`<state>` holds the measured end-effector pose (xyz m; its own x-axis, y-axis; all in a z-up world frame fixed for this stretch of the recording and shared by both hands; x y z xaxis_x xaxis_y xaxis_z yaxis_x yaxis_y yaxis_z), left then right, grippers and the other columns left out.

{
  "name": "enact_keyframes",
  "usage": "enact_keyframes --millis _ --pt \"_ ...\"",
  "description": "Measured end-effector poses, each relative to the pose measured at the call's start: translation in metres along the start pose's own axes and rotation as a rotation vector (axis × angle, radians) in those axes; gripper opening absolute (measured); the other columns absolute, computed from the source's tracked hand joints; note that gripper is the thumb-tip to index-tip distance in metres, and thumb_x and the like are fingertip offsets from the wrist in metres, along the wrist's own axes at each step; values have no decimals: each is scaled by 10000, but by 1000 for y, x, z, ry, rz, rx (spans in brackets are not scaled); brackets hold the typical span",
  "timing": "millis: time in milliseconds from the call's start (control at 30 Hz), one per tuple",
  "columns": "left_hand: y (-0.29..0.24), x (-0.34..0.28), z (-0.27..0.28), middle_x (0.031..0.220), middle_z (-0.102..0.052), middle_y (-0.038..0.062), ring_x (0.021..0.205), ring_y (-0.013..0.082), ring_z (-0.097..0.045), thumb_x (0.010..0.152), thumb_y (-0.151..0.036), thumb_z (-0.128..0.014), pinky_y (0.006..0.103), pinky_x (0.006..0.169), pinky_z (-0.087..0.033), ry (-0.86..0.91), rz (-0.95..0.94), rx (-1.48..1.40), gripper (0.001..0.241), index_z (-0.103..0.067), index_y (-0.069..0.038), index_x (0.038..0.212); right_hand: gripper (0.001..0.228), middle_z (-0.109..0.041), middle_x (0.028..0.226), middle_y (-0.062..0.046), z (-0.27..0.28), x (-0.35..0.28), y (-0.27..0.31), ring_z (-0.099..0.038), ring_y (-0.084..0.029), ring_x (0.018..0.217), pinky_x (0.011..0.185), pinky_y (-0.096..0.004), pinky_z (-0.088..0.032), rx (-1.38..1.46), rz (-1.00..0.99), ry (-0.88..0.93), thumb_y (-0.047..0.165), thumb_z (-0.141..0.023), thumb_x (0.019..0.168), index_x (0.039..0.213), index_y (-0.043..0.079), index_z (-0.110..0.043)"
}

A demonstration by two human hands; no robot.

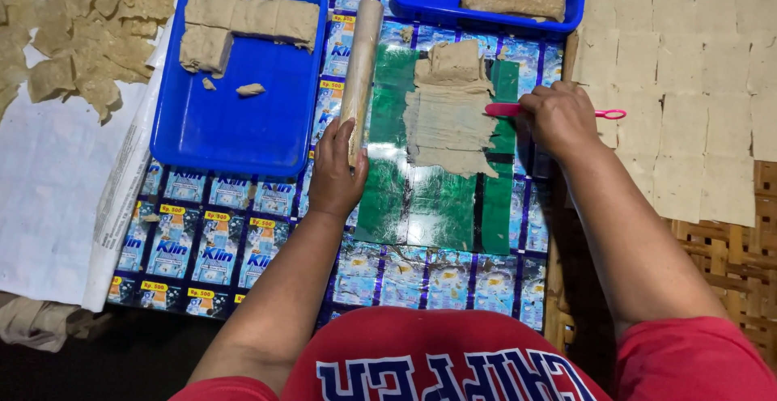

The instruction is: Rolling out and cutting pieces of dough on a workspace using a rolling pin and a scraper.

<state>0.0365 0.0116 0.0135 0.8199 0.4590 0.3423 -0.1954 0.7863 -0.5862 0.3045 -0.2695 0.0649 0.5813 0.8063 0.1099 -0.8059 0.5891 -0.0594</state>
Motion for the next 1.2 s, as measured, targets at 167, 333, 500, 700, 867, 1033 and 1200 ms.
enact_keyframes --millis 167,333,500,700,867,1033,1200 --pt "2 0 -2 1542 -431 227 1400 435 -458 1003 -188 -644 521 1127 -434 4 8 0 570 -423 -118 1524 98 -695 931 10 -2 12 12 -634 -254 975 818 -434 -470 24 33 -5 237 -776 855 935 193 -740" --pt "1 0 0 1542 -432 226 1392 437 -468 1005 -188 -646 517 1127 -437 -7 -2 -4 578 -416 -120 1531 101 -693 909 7 5 25 31 -634 -258 950 783 -447 -462 18 64 -6 269 -780 865 905 185 -741" --pt "3 -1 -2 1541 -431 229 1386 443 -469 993 -178 -653 518 1133 -433 -20 -18 -18 595 -412 -116 1534 111 -684 918 -6 1 35 45 -628 -271 958 781 -444 -462 51 73 2 276 -756 905 898 167 -732" --pt "1 0 0 1539 -441 220 1384 441 -473 988 -173 -656 517 1124 -440 -9 2 -23 596 -419 -132 1534 83 -691 942 -16 -1 49 68 -621 -278 972 792 -454 -464 114 99 -7 236 -726 922 925 154 -738" --pt "2 1 0 1535 -445 218 1381 439 -478 987 -173 -655 515 1126 -443 -12 10 -33 597 -419 -136 1534 101 -693 952 -30 -11 64 85 -621 -284 983 800 -456 -464 160 134 -43 240 -719 919 957 153 -753" --pt "1 -1 1 1529 -443 227 1375 438 -479 996 -181 -653 512 1130 -441 -7 7 -28 590 -415 -126 1533 98 -695 964 -30 -9 66 95 -628 -287 1006 815 -457 -476 175 135 -34 226 -714 928 969 147 -756" --pt "-4 3 4 1526 -446 225 1374 440 -482 1006 -181 -646 508 1130 -443 0 12 -32 567 -421 -119 1523 183 -656 979 -187 -13 16 49 -633 -431 918 766 -529 -509 431 -265 -174 223 -684 981 988 40 -696"
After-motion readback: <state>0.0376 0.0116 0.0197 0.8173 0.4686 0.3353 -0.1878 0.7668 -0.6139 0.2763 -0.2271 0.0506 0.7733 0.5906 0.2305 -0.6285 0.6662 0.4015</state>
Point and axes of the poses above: each hand's wrist, its own x-axis towards the middle knuckle, its own z-axis out of the back of the hand, y = z × x, the point moved 4 cm from there along x, towards the middle knuckle
